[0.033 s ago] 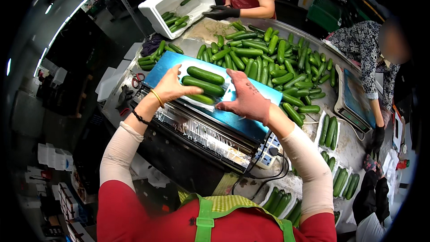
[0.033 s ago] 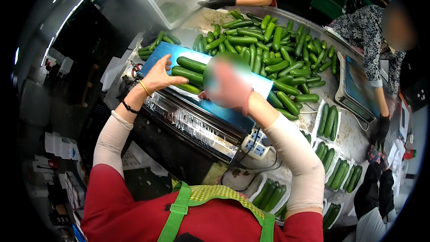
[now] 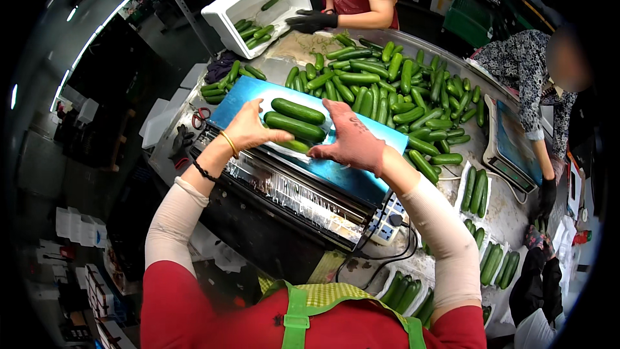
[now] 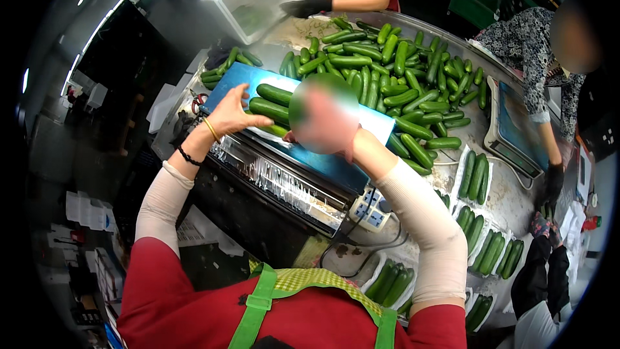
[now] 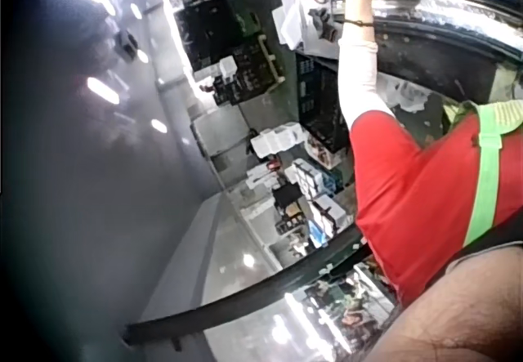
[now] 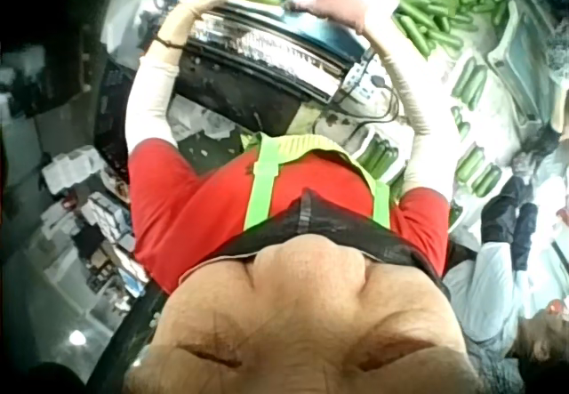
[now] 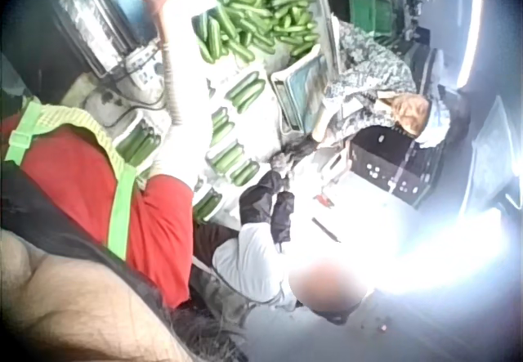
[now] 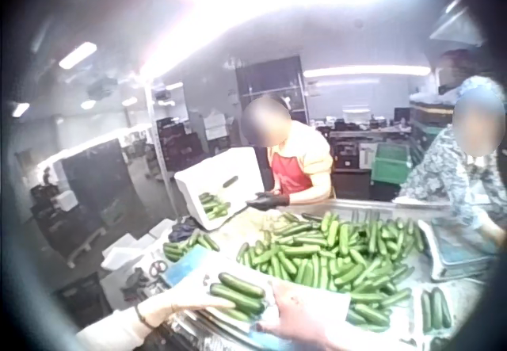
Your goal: The person picks up cucumbers, aligns them on plastic trays, wraps the trays with plastic film using a heat-sealing machine, and stacks the packaged trays inside a plastic crate.
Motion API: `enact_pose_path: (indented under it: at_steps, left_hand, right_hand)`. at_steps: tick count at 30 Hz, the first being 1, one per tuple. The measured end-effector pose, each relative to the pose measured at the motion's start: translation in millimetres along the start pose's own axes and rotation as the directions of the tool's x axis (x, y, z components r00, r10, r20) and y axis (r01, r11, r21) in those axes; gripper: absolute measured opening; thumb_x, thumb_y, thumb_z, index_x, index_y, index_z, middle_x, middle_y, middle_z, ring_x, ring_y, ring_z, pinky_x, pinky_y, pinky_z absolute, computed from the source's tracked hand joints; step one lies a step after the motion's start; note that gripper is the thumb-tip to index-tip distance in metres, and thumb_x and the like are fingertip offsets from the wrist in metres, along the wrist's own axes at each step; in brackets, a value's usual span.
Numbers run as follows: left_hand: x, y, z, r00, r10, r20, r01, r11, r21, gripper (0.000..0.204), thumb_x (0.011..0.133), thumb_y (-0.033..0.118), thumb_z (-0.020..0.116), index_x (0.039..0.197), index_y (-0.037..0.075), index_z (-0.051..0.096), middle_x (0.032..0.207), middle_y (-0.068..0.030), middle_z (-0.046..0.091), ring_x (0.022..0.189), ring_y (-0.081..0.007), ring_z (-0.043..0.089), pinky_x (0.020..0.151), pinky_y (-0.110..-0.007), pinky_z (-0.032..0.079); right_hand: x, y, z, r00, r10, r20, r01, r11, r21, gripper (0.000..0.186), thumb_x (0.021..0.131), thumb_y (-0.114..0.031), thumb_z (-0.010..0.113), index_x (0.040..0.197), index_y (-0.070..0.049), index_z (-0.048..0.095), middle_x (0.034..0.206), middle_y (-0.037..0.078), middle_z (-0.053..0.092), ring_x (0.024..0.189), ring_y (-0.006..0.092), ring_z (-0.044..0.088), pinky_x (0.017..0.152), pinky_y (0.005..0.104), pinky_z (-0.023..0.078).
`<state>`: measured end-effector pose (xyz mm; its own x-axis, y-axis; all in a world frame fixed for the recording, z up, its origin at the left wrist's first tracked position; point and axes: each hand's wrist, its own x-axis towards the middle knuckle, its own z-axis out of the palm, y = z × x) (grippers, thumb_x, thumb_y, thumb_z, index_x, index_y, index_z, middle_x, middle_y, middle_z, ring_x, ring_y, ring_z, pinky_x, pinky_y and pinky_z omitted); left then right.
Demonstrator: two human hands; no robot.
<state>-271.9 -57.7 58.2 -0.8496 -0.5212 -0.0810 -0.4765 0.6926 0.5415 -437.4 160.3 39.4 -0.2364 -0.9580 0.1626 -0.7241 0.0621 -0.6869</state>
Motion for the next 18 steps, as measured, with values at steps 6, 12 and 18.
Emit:
enact_pose_path:
  at_steps: [6,12,18]
  left_hand:
    - [5,-7,-1,0.988,0.098,0.119,-0.101,0.995,0.021,0.105,0.051,0.047,0.094,0.127,-0.012,0.052,0.118,-0.0235,0.061,0.113,-0.0311,0.059,0.098,-0.035,0.046]
    - [10,-18,9,0.980,0.200,0.000,-0.195,0.955,0.222,0.093,0.049,0.038,0.094,0.122,-0.005,0.057,0.114,-0.0199,0.061,0.112,-0.0338,0.058,0.099,-0.039,0.044]
    - [7,-8,14,0.934,0.351,-0.063,-0.345,0.934,0.088,0.077,0.042,0.022,0.095,0.103,-0.001,0.055,0.098,-0.0125,0.058,0.092,-0.0289,0.058,0.085,-0.037,0.049]
  right_hand:
    - [57,14,9,0.970,0.008,0.243,0.051,0.971,-0.233,0.088,0.057,-0.050,0.083,0.123,0.001,0.053,0.113,0.027,0.058,0.108,0.0441,0.053,0.095,0.0443,0.045]
    - [97,11,-6,0.876,0.173,0.450,-0.048,0.960,-0.276,0.054,0.065,-0.044,0.073,0.096,0.000,0.069,0.085,0.018,0.070,0.078,0.0303,0.069,0.071,0.0408,0.054]
    - [90,-31,11,0.925,0.214,0.314,0.004,0.820,-0.572,0.049,0.060,-0.031,0.072,0.102,-0.006,0.073,0.098,0.017,0.070,0.096,0.0304,0.066,0.073,0.0577,0.052]
